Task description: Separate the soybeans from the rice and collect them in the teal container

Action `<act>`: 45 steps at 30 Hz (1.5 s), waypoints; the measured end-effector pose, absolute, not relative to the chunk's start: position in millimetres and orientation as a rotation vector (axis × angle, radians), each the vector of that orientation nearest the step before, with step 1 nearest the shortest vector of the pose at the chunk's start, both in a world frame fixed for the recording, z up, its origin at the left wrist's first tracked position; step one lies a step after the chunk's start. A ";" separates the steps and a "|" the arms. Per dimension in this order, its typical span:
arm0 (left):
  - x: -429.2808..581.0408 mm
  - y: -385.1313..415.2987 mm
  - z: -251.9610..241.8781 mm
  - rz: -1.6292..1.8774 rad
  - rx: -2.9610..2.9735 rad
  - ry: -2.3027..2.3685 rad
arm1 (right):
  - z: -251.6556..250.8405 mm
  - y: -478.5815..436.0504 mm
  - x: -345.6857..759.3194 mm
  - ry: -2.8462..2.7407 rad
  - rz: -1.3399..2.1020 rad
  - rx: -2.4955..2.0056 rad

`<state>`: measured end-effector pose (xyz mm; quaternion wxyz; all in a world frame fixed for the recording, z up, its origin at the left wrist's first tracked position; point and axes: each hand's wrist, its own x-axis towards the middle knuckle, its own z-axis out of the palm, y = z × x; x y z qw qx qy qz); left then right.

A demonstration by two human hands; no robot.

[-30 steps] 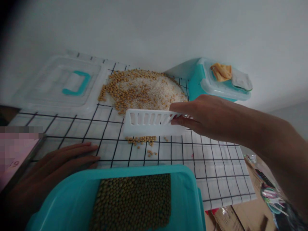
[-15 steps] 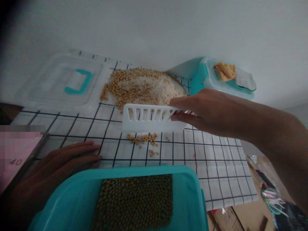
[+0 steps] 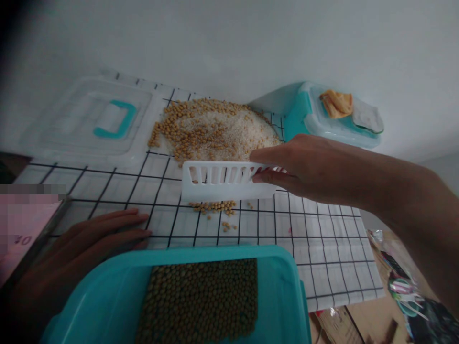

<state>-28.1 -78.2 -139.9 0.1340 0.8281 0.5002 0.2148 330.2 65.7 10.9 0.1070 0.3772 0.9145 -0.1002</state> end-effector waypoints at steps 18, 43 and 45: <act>-30.9 -79.2 -143.8 0.692 2.402 1.414 | 6.5 63.6 331.9 2.710 -0.302 1.150; -30.2 -75.9 -143.4 0.716 2.464 1.402 | 4.1 72.0 353.1 2.751 -0.058 1.208; -28.9 -74.2 -142.7 0.715 2.487 1.399 | 4.6 71.0 354.9 2.745 -0.042 1.216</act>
